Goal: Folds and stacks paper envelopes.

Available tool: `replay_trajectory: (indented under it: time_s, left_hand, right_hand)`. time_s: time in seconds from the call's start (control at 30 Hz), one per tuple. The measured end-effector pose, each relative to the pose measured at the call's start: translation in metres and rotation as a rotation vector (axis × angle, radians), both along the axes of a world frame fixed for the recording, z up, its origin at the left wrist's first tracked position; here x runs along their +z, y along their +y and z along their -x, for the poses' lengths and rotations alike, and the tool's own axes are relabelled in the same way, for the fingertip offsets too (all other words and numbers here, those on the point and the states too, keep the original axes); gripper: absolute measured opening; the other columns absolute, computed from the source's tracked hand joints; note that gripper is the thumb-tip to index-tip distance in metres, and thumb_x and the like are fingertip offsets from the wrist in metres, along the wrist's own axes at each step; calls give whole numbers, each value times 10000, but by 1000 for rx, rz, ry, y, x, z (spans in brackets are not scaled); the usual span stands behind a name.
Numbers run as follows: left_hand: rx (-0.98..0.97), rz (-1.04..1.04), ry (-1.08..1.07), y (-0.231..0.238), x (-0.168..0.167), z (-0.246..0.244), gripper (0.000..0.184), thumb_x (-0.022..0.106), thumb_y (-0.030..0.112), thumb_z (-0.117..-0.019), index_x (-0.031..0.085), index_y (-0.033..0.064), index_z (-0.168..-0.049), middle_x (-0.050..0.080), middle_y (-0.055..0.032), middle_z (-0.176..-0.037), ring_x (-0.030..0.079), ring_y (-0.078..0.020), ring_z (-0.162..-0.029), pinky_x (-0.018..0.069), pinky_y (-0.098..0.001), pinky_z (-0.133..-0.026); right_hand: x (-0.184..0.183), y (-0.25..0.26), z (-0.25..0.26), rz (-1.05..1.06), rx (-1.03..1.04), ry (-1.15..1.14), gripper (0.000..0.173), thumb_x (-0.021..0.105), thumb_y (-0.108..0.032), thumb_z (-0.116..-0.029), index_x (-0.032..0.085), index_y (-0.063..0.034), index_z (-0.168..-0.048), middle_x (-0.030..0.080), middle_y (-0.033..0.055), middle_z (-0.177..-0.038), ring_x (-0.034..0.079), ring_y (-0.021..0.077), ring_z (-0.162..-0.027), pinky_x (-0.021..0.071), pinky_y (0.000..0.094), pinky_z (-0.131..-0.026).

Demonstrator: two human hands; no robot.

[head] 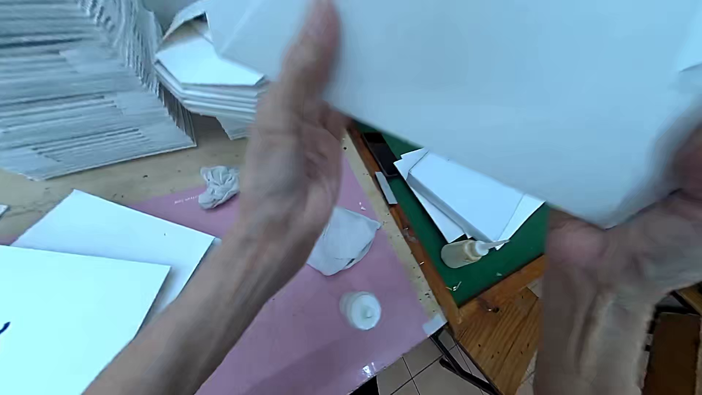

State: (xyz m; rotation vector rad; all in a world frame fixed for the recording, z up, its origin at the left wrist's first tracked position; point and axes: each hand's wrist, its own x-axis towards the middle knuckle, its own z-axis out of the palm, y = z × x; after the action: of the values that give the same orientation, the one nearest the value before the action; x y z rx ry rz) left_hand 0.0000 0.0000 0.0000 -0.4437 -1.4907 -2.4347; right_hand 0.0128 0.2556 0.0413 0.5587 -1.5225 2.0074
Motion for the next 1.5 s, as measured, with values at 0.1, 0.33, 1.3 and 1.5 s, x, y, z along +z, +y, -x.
replay_trajectory:
  time_s: [0.1,0.33,1.3,1.5]
  left_hand:
    - [-188,-266,-294,55,45,0,255,458,266,-1090,561,118,-1270,686,-28,-1125,692,-94,-1027,589,-258,-885]
    - [-36,-233,-411,130,103,11,120,609,55,-991,641,117,-1089,751,-13,-957,739,-93,-838,625,-261,-765]
    - [349,275,-190,124,69,156,367,693,-128,-796,515,129,-989,727,84,-819,736,-56,-786,648,-265,-755]
    - [542,365,-205,137,71,160,338,739,-76,-782,525,83,-990,703,32,-833,728,-82,-796,641,-263,-759]
  right_hand:
    - [19,10,7,114,1,-85,353,459,-41,-1030,476,-169,-1358,715,-44,-1117,731,108,-976,641,308,-836]
    - [21,81,9,200,172,-394,471,490,82,-896,513,-173,-1291,755,-56,-1029,743,67,-893,644,281,-773]
    - [-37,132,173,-1267,78,-66,127,703,16,-877,692,98,-973,711,227,-868,715,350,-751,578,476,-702]
    - [-126,186,154,-1606,164,-584,466,746,-195,-942,611,134,-1243,590,374,-1246,614,552,-1109,511,669,-895]
